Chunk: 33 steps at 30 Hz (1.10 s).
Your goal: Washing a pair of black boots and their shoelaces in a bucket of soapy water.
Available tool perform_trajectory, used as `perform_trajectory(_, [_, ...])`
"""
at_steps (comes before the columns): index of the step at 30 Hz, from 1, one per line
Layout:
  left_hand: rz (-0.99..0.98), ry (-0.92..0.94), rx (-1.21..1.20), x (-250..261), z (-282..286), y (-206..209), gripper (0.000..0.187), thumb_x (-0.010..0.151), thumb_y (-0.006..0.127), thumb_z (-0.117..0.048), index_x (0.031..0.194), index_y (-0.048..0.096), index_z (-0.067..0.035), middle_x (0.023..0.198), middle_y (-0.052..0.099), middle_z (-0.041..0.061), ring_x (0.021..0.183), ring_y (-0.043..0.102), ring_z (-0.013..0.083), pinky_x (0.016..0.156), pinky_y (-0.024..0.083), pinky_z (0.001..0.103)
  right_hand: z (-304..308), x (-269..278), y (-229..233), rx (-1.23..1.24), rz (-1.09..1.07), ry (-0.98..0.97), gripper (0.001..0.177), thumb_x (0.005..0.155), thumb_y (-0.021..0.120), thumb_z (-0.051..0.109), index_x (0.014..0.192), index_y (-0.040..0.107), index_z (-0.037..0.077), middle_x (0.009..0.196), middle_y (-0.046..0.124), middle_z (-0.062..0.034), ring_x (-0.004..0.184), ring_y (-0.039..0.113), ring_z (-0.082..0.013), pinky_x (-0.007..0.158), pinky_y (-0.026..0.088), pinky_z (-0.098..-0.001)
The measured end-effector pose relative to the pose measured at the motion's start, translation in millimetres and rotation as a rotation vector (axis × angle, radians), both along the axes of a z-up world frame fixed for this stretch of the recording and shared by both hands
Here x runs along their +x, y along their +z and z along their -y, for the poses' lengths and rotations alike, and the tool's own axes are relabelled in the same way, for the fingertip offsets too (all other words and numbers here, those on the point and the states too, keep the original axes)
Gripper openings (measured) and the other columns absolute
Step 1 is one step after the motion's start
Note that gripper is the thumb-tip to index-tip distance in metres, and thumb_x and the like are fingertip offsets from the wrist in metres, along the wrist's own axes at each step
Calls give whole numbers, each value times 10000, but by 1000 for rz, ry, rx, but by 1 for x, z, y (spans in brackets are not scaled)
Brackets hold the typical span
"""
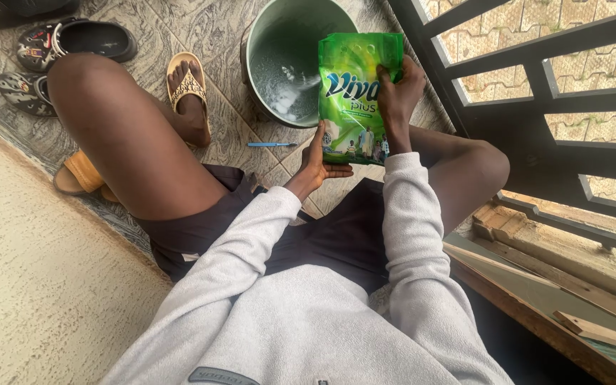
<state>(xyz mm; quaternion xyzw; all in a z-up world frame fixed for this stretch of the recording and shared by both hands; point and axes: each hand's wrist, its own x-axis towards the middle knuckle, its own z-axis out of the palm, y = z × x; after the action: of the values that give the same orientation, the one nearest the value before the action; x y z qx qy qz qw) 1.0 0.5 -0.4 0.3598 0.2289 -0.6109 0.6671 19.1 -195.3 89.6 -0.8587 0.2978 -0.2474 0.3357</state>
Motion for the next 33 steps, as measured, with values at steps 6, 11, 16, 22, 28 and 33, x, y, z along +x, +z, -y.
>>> perform_trajectory(6, [1,3,-4,1,0,-2,1020,791,469,-834,1469,384,-77,1055,675,255,728,753,394,676,629,547,2,0,0,-29,-28,-10,118,848,791,64,864,695,-3,745,668,-105,665,609,-163,631,471,-332])
perform_trajectory(11, [3,2,-3,2,0,1,1031,802,478,-833,1477,395,-58,1060,680,265,730,754,397,670,630,547,6,0,-3,17,-7,6,95,854,778,73,876,707,14,745,686,-80,654,619,-156,624,479,-329])
perform_trajectory(16, [17,-15,30,3,0,7,1023,771,474,-837,1461,387,-87,1064,676,266,728,756,391,671,630,537,7,1,-7,-16,-97,-36,167,857,801,75,800,660,5,732,665,-106,635,559,-196,579,423,-359])
perform_trajectory(22, [25,-11,21,1,-1,4,1061,771,479,-855,1468,396,-59,1062,676,267,710,755,371,671,636,524,4,0,-4,-35,14,31,135,853,783,50,820,660,2,738,667,-99,652,592,-173,599,445,-334])
perform_trajectory(28, [12,-12,32,-1,-1,-2,1066,772,505,-850,1501,379,-82,1111,664,279,728,755,376,687,657,545,7,-7,-4,-1,-40,-31,110,835,790,71,838,698,10,725,665,-100,639,600,-188,601,452,-338])
perform_trajectory(33, [12,15,31,-4,3,-13,1074,744,540,-849,1510,376,-112,1164,659,269,814,751,408,708,664,575,13,-14,-11,-83,19,1,126,808,798,69,870,705,9,789,702,-127,703,679,-224,659,508,-358])
